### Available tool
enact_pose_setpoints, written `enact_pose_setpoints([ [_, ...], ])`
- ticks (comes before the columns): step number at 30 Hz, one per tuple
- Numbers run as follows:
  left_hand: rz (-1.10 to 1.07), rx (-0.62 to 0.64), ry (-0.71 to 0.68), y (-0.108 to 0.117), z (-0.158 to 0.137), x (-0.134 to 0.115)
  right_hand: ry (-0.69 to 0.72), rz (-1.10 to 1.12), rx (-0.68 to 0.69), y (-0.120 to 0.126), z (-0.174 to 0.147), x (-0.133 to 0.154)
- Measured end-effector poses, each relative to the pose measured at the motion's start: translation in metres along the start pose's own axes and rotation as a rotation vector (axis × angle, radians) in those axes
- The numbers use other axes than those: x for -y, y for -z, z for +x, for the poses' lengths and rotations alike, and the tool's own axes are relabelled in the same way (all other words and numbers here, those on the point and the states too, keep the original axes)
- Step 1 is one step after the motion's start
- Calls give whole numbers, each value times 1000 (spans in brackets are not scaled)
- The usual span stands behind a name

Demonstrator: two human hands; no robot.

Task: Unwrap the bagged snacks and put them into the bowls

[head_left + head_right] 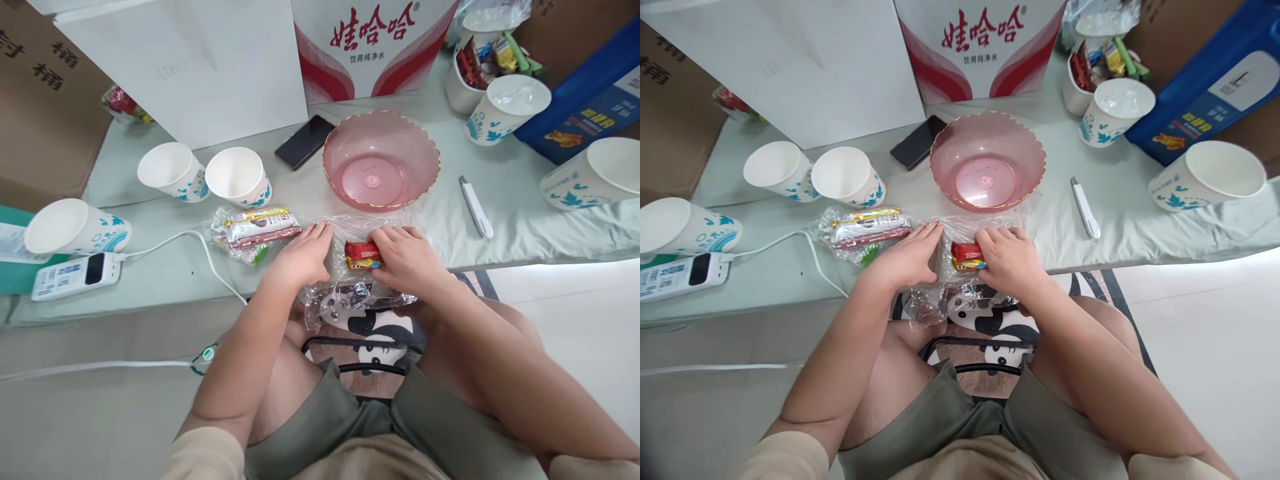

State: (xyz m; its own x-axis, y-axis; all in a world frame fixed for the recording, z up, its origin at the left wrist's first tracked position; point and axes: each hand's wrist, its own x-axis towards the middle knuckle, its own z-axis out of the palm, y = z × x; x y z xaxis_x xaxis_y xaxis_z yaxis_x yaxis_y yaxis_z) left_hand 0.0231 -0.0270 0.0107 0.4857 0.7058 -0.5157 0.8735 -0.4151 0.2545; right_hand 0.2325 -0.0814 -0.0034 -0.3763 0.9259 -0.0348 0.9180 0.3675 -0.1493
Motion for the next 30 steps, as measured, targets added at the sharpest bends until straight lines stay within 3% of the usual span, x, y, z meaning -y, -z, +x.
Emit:
enact_pose_setpoints([
  [4, 19, 10, 16, 2, -1, -2, -25, 135, -79, 2, -10, -8],
  [7, 26, 2, 18, 4, -3, -4, -69, 357, -200, 11, -20, -17],
  [10, 18, 5, 33, 7, -5, -5, -98, 511, -391, 32, -27, -26],
  [13, 13, 23, 65, 11, -6, -8, -168, 402, -475, 64, -14, -33],
  [17, 24, 6, 74, 14, -8, -11, -245, 162, -322, 92, 49, -39],
  [20, 28, -12, 61, 15, -11, -12, -286, 15, -95, 90, 103, -47],
  [22, 25, -17, 51, 15, -12, -12, -258, -56, 11, 84, 120, -52],
  [25, 11, -26, 30, 14, -13, -12, -165, -12, -126, 80, 102, -49],
  [27, 6, -27, 13, 14, -13, -10, -89, 141, -311, 76, 64, -42],
  [30, -8, -41, -23, 14, -12, -9, -100, 321, -396, 56, 1, -34],
])
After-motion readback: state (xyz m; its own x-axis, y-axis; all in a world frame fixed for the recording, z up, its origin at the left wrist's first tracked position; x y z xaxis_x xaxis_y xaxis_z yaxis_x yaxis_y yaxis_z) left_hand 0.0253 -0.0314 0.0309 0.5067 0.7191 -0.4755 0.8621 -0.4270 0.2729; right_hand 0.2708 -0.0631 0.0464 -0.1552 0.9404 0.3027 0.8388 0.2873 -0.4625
